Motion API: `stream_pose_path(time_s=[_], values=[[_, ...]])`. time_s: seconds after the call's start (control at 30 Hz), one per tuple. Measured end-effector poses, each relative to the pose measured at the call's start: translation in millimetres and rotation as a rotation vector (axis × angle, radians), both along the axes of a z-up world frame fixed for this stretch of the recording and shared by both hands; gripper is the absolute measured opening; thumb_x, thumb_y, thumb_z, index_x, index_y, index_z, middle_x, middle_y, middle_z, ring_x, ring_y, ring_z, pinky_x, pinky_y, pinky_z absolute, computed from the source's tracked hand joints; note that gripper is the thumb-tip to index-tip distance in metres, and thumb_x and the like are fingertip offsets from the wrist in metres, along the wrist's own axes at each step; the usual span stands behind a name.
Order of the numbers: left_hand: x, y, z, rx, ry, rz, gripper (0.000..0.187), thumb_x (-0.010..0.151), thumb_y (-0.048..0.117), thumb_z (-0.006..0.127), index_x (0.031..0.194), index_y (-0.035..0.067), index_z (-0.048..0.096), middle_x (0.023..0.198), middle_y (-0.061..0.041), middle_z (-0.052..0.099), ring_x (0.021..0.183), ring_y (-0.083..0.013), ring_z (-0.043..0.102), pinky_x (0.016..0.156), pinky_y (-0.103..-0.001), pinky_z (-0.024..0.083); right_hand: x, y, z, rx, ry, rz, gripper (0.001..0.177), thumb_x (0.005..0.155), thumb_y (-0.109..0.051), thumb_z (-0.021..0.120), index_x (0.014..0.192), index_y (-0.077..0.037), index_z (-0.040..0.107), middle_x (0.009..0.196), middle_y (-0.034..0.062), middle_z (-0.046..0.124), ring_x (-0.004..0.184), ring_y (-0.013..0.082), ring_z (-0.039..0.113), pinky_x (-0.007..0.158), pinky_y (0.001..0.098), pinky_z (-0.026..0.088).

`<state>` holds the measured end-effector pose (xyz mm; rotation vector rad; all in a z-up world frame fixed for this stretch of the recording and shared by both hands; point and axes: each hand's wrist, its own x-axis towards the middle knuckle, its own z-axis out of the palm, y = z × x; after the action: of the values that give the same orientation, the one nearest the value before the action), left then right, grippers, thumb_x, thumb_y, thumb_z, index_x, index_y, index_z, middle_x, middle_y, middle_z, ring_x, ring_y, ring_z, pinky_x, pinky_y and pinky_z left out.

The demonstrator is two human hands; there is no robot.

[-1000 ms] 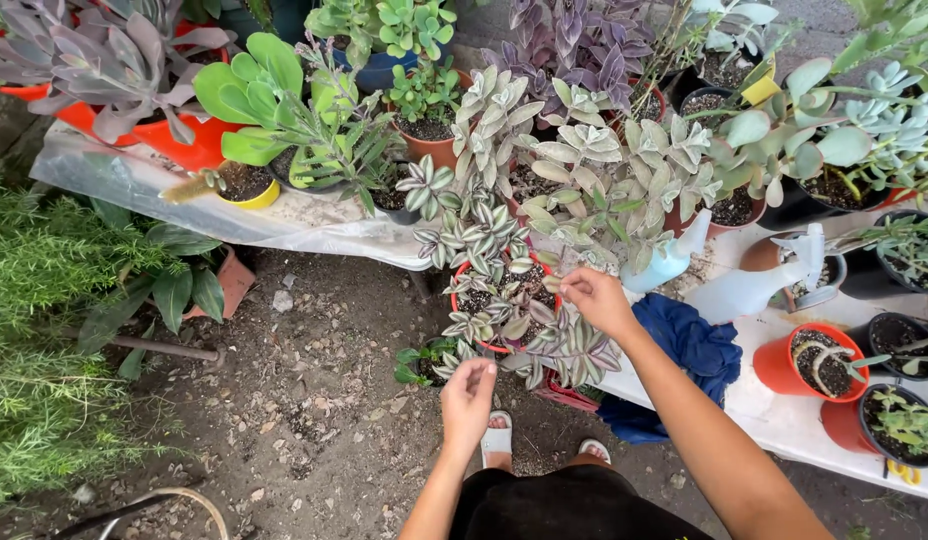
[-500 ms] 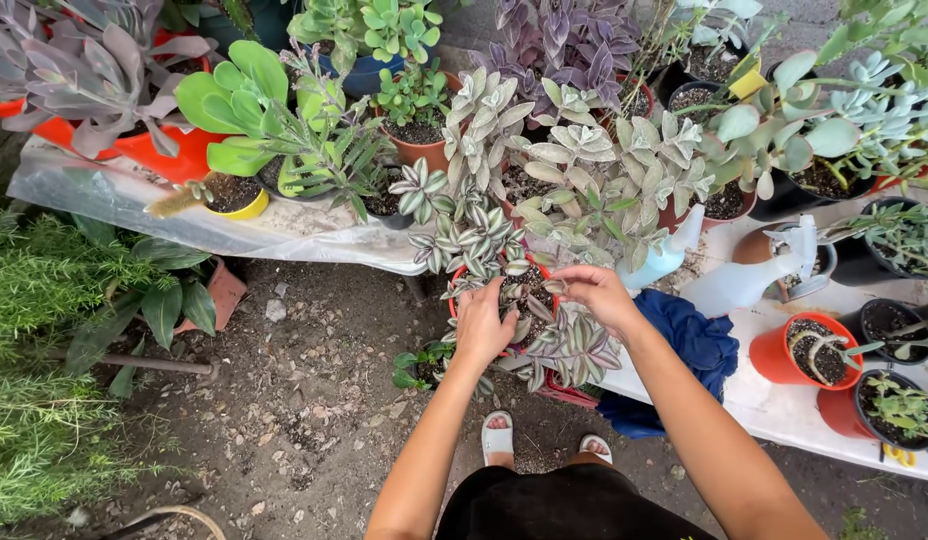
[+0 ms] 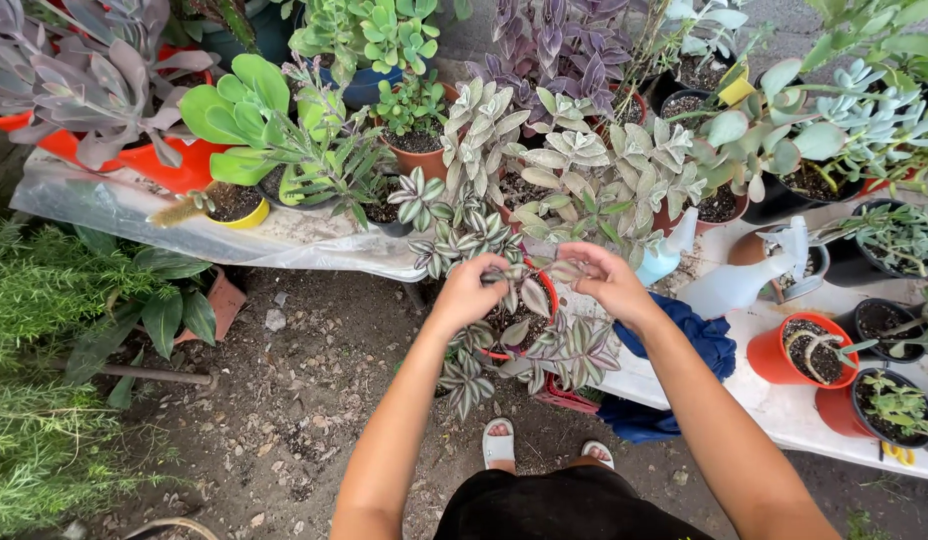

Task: Pruning a plant and taking cuttings using small scissors

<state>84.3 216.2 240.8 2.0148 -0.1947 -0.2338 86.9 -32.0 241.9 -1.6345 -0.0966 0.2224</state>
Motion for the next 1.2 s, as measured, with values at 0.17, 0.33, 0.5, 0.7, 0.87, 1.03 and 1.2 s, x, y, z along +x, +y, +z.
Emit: stream_pose_path(time_s=[0.17,0.33,0.5,0.7,0.87,1.03,1.2], values=[[21,5,40,-0.074,0.103,-0.082,0.022,0.087,0.009,0.067,0.106,0.003,0.076,0.1,-0.021,0.073,0.098,-0.0336,0.07,0.088,-0.044,0.055,8,-1,-15,-0.301,-0.138,0.107,0.04,0.079,-0.006,0.081,0.117,-0.014,0.075,0.103,0.0035,0.072,0.092,0.0125,0.064,0.078,0.0258,0.055],[31,2,49,-0.238,0.21,-0.125,0.023,0.09,0.007,0.062,0.108,-0.005,0.071,0.09,-0.015,0.068,0.079,-0.0187,0.066,0.072,-0.03,0.057,5,8,-11,-0.391,-0.191,0.203,0.019,0.081,-0.01,0.081,0.101,-0.011,0.082,0.085,0.0092,0.074,0.079,0.0169,0.068,0.071,0.0296,0.058],[26,7,56,-0.506,0.252,0.06,0.042,0.1,0.031,0.062,0.127,0.0,0.059,0.1,-0.018,0.068,0.094,-0.0258,0.07,0.073,-0.033,0.059,4,11,-28,-0.052,-0.015,0.061,0.018,0.083,-0.008,0.08,0.101,-0.005,0.08,0.087,0.0045,0.073,0.077,0.0089,0.064,0.067,0.0243,0.058],[6,11,15,-0.759,0.177,0.291,0.024,0.103,0.02,0.059,0.117,0.0,0.062,0.096,-0.01,0.064,0.085,-0.0175,0.065,0.071,-0.026,0.056,14,1,-51,0.285,0.281,-0.038,0.019,0.083,-0.008,0.079,0.101,-0.01,0.078,0.09,0.0007,0.075,0.081,0.0102,0.073,0.07,0.0235,0.058],[-27,-10,14,-0.608,0.129,0.289,0.015,0.098,0.012,0.067,0.108,0.002,0.071,0.092,-0.012,0.069,0.079,-0.0147,0.064,0.067,-0.023,0.056,18,0,-63,0.422,0.326,0.017,0.015,0.085,-0.005,0.076,0.1,-0.006,0.076,0.095,0.0125,0.076,0.085,0.0232,0.074,0.069,0.0337,0.06],[-34,-34,-12,-0.594,0.043,0.286,0.017,0.088,0.007,0.075,0.104,0.002,0.076,0.087,-0.01,0.072,0.075,-0.009,0.064,0.061,-0.021,0.06,0,18,-33,0.379,0.297,-0.022,0.02,0.082,-0.005,0.079,0.102,-0.006,0.076,0.089,0.0115,0.074,0.082,0.0236,0.073,0.066,0.0306,0.057],[-26,-48,-38,-0.648,0.064,0.268,0.041,0.084,0.013,0.084,0.118,-0.005,0.07,0.095,-0.015,0.07,0.08,-0.0106,0.066,0.062,-0.022,0.062,-16,30,-17,0.19,0.205,-0.078,0.026,0.079,-0.008,0.084,0.104,-0.003,0.076,0.087,0.0018,0.073,0.074,0.0086,0.068,0.062,0.0208,0.058]])
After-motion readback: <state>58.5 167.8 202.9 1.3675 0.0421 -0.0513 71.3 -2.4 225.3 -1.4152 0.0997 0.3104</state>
